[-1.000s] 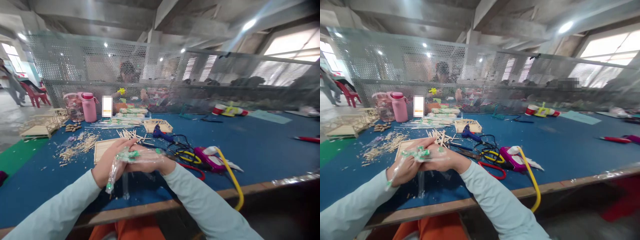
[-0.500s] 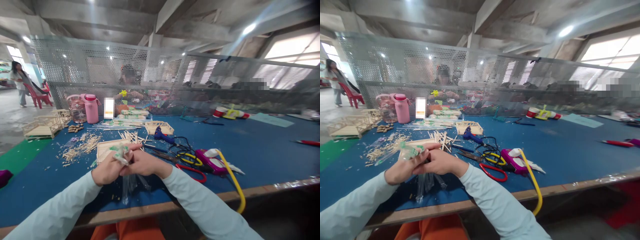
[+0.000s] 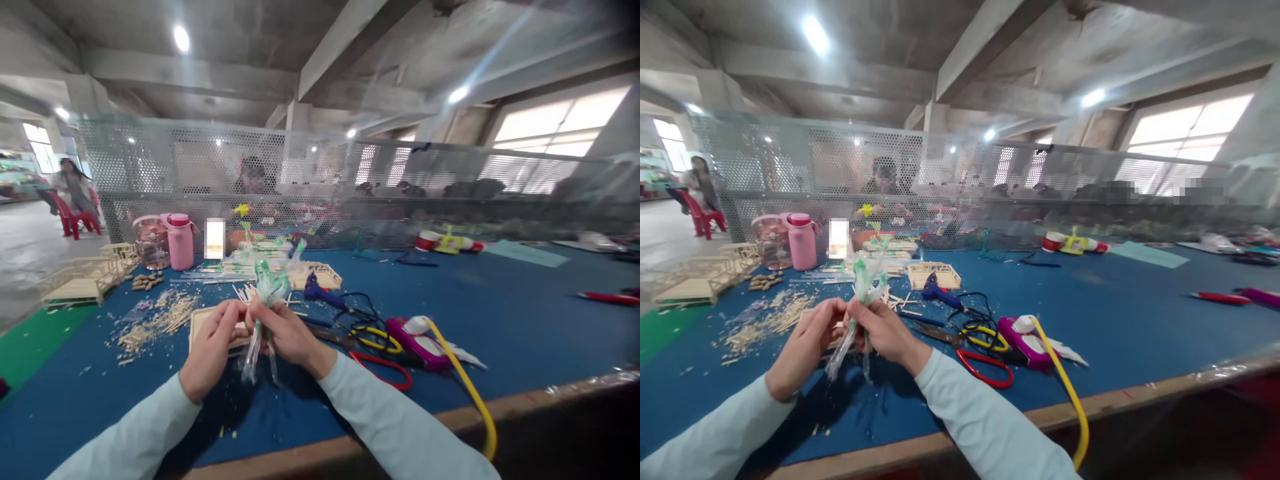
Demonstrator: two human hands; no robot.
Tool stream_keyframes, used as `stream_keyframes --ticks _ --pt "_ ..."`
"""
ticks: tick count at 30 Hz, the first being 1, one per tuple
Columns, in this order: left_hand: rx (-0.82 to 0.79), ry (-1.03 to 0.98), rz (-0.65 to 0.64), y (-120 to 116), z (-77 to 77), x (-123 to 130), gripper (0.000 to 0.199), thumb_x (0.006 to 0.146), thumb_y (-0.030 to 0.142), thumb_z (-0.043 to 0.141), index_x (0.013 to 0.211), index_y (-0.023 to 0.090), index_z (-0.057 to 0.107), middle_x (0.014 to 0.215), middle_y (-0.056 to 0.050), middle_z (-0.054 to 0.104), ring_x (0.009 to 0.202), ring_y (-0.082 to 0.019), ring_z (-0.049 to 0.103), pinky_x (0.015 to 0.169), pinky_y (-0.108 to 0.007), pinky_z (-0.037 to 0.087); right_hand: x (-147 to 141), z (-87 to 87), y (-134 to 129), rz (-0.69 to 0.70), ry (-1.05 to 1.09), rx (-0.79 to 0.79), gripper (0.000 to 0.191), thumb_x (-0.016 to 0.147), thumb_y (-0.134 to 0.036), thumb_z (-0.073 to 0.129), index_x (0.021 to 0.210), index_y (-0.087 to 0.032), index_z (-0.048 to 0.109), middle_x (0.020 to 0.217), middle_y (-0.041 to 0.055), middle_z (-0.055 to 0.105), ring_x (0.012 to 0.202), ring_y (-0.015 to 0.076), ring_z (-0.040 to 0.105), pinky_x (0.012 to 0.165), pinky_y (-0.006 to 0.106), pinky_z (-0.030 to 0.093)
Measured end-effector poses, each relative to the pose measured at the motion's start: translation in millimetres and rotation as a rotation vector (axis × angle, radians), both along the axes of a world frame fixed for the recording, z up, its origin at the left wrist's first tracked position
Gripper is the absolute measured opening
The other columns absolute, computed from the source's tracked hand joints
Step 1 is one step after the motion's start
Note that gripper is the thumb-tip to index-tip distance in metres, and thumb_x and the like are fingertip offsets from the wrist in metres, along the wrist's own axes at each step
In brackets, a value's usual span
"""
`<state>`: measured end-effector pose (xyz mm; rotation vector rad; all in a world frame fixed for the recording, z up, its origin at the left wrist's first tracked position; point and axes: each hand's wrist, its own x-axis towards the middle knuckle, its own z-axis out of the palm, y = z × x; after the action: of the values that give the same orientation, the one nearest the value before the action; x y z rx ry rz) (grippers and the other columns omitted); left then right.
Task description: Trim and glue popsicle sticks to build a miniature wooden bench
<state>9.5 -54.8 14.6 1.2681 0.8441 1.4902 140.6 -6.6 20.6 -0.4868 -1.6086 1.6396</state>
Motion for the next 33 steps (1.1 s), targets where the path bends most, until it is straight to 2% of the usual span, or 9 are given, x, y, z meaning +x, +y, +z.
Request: stream_keyframes --ticks 3,5,8,10,14,19,26,30,33 --pt "0.036 -0.006 0.024 2.4 -0.9 -4.5 0.039 0.078 0.047 0.053 0.104 0.019 0.060 0.104 -0.007 0.064 0.102 -0.022 0.056 0.085 -0.032 0.044 0.9 -0.8 -4.0 0.050 -0.032 -0.001 0.046 0.073 -0.059 0.054 0.063 -0.014 0.050 0.045 -0.0062 0.045 0.033 0.0042 0.039 0.033 0.017 0.030" --pt "0.000 -0.037 -0.007 4.5 -1.6 -5.5 0.042 0.075 0.046 0.058 0.106 0.017 0.060 0.106 -0.008 0.065 0.105 -0.023 0.055 0.087 -0.032 0.044 -0.6 -3.7 -5.2 0.165 -0.045 -0.110 0.045 0.071 -0.059 0.057 0.064 -0.016 0.046 0.044 -0.0074 0.044 0.030 0.0034 0.034 0.030 0.016 0.027" --pt "-0.154 -0.120 -0.175 5.3 -0.9 -1.1 0.038 0.072 0.047 0.061 0.085 0.011 0.064 0.082 -0.010 0.069 0.084 -0.024 0.064 0.067 -0.031 0.050 -4.3 -9.3 -4.3 0.387 -0.046 -0.293 0.048 0.067 -0.060 0.060 0.062 -0.018 0.037 0.045 -0.0087 0.044 0.028 0.0028 0.028 0.027 0.015 0.022" --pt "-0.202 -0.202 -0.178 4.0 0.6 3.7 0.032 0.068 0.042 0.066 0.079 0.012 0.061 0.069 -0.006 0.068 0.070 -0.021 0.065 0.055 -0.026 0.048 -6.3 -12.4 -3.2 0.483 -0.030 -0.339 0.049 0.069 -0.061 0.058 0.060 -0.018 0.035 0.045 -0.0081 0.044 0.028 0.0031 0.029 0.026 0.015 0.022" --pt "-0.142 -0.318 -0.104 0.9 1.6 10.0 0.028 0.066 0.032 0.071 0.084 0.018 0.055 0.067 0.003 0.063 0.060 -0.011 0.061 0.056 -0.020 0.047 -8.3 -15.7 -4.0 0.514 0.021 -0.344 0.050 0.070 -0.059 0.058 0.059 -0.018 0.034 0.047 -0.0080 0.043 0.030 0.0030 0.031 0.027 0.014 0.026" --pt "-0.062 -0.322 0.047 1.7 -4.2 8.0 0.028 0.066 0.033 0.071 0.080 0.020 0.050 0.061 0.007 0.057 0.053 -0.006 0.055 0.054 -0.017 0.045 -9.3 -16.3 -6.4 0.535 0.081 -0.357 0.050 0.069 -0.060 0.058 0.059 -0.018 0.033 0.047 -0.0077 0.043 0.032 0.0040 0.034 0.029 0.015 0.029" --pt "-0.116 -0.303 -0.231 -2.0 -5.1 3.4 0.026 0.066 0.033 0.071 0.073 0.019 0.050 0.054 0.006 0.054 0.047 -0.007 0.052 0.046 -0.016 0.040 -3.7 -18.7 2.8 0.640 -0.028 -0.501 0.047 0.078 -0.061 0.045 0.060 -0.019 0.034 0.042 -0.0078 0.042 0.027 0.0048 0.030 0.025 0.015 0.025" --pt "-0.120 -0.268 -0.250 -2.3 -6.8 -0.1 0.027 0.067 0.032 0.071 0.089 0.022 0.058 0.062 0.003 0.061 0.053 -0.010 0.057 0.052 -0.020 0.044 -2.7 -21.1 3.0 0.650 -0.002 -0.458 0.046 0.077 -0.060 0.048 0.062 -0.019 0.036 0.040 -0.0085 0.042 0.025 0.0045 0.029 0.025 0.016 0.025" --pt "-0.120 -0.188 -0.256 -0.5 -9.7 -4.7 0.025 0.067 0.034 0.070 0.086 0.019 0.066 0.072 -0.003 0.067 0.065 -0.014 0.061 0.061 -0.024 0.048 -2.6 -23.2 1.5 0.705 -0.042 -0.398 0.049 0.071 -0.062 0.054 0.059 -0.018 0.038 0.040 -0.0073 0.044 0.025 0.0044 0.032 0.024 0.017 0.024"
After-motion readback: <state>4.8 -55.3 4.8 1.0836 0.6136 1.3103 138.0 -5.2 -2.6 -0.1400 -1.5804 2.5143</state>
